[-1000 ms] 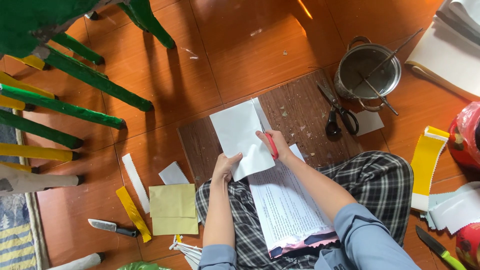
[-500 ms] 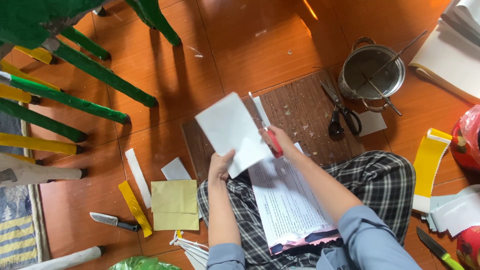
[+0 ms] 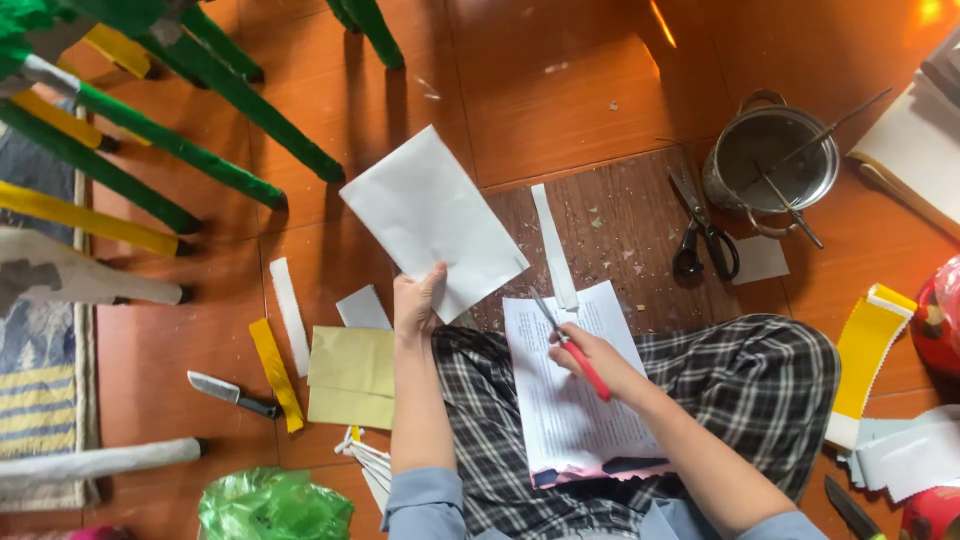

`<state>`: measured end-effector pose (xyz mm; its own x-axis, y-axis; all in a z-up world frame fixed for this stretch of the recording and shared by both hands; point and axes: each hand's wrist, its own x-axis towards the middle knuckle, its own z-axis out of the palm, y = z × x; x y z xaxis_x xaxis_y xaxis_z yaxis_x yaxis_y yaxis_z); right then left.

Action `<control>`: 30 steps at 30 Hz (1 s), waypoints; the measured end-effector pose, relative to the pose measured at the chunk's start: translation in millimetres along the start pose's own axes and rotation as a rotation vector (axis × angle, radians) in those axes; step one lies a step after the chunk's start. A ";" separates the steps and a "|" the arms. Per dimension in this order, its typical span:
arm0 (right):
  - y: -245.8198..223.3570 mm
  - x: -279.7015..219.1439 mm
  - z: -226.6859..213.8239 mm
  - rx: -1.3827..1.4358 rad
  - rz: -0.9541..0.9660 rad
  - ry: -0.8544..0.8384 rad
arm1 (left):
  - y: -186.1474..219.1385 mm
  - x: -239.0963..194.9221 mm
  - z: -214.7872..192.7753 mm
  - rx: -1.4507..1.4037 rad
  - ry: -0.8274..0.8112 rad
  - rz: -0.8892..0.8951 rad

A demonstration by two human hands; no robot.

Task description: Fold and cut paper sheets using scissors while sitting on the floor

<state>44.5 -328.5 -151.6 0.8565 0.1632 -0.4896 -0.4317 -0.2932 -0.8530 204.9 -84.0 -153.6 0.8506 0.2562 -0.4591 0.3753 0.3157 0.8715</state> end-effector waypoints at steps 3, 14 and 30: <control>-8.9 1.2 4.8 0.033 -0.007 0.027 | 15.0 -23.3 7.5 0.021 -0.070 0.002; -14.6 -10.6 -0.8 0.264 -0.203 0.034 | -4.6 -33.6 -2.4 0.070 -0.164 0.064; -9.5 -15.8 5.8 0.430 -0.258 0.065 | -10.7 -21.9 -1.4 0.158 -0.208 0.065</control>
<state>33.4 -322.8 -136.8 0.9606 0.1159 -0.2526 -0.2694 0.1659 -0.9486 181.8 -91.7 -153.0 0.9261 0.0731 -0.3702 0.3563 0.1540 0.9216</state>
